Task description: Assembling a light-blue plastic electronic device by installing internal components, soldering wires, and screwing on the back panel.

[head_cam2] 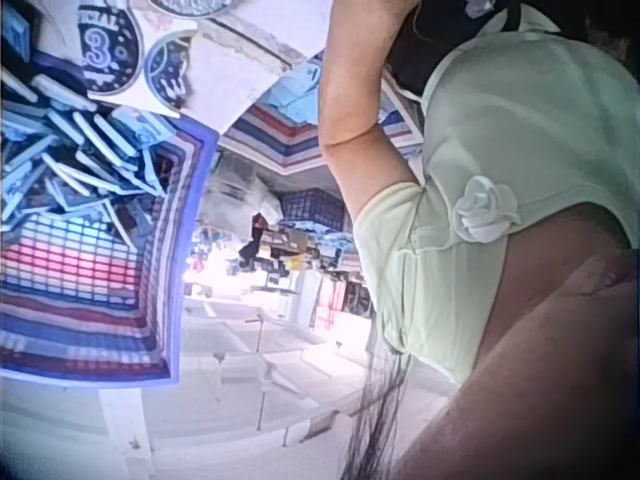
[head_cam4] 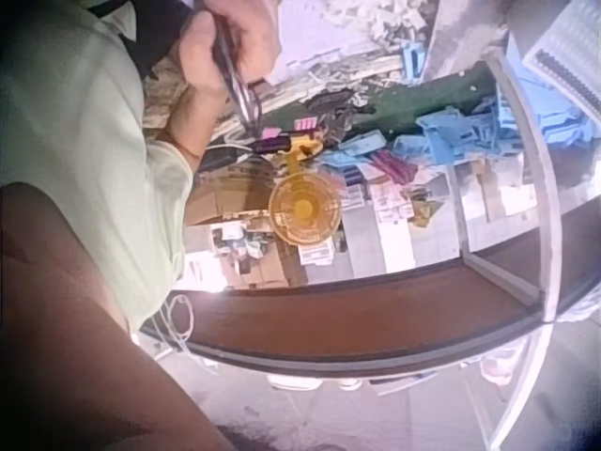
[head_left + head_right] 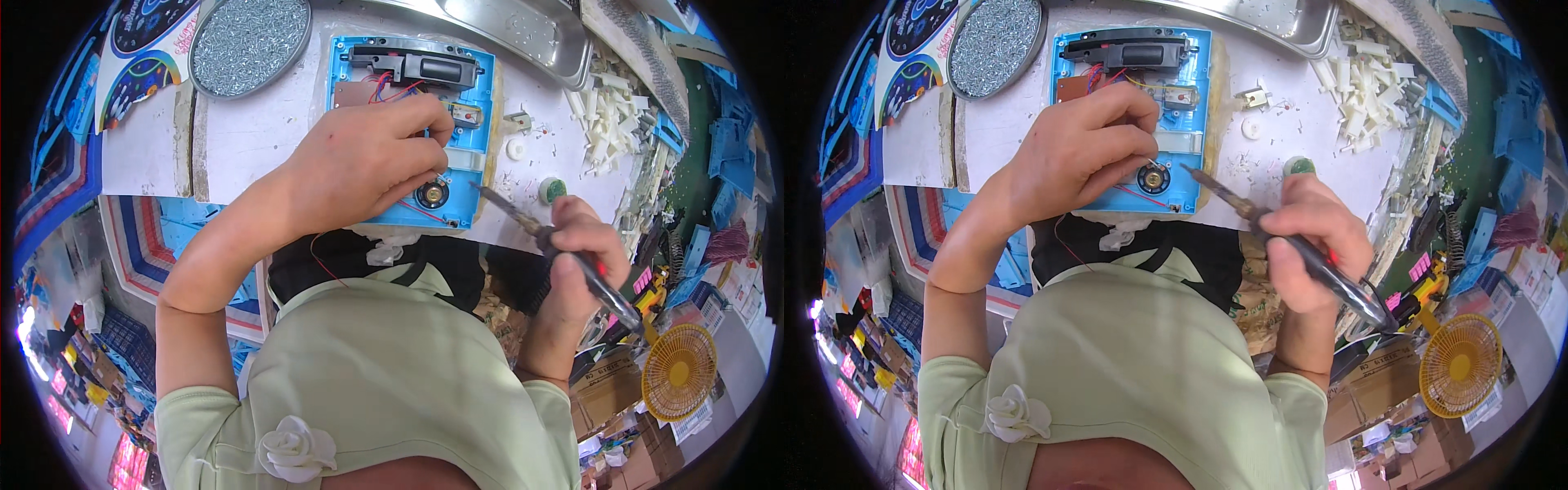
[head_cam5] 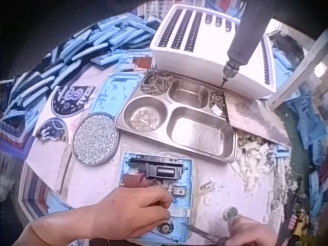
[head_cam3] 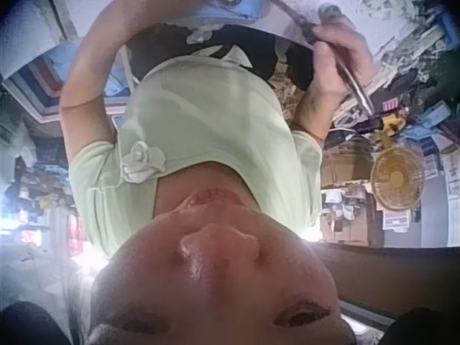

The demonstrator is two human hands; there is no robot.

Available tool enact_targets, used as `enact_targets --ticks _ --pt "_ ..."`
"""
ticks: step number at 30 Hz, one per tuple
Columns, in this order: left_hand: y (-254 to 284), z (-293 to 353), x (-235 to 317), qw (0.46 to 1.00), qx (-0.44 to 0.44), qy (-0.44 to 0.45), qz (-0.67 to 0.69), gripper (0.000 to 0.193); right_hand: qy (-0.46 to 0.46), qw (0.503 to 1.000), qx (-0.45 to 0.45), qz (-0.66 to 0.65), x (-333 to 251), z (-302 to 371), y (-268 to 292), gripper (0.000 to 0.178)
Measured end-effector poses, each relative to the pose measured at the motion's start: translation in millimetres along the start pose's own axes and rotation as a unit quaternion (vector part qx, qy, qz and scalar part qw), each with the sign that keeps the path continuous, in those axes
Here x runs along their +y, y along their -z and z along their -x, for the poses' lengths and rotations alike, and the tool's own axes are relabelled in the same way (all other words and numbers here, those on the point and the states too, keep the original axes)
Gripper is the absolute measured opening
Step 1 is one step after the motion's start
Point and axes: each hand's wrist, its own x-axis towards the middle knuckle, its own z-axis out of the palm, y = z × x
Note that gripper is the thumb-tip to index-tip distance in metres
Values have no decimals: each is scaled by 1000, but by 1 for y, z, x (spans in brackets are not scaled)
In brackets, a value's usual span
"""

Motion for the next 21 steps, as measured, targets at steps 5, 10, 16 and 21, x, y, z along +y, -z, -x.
enact_targets --ticks 5,10,16,21 --pt "-1 2 2 1000 0 -5 -20 20 28 999 -46 7 9 -7 -12 16" --pt "-1 3 1 1000 -5 -3 -28 20 32 996 -74 32 9 -14 -16 17" --pt "-3 5 -1 999 7 -13 -32 19 9 995 -83 59 8 -16 -17 19" --pt "-5 6 -1 999 13 -13 -40 18 10 993 -96 71 7 -20 -17 21"
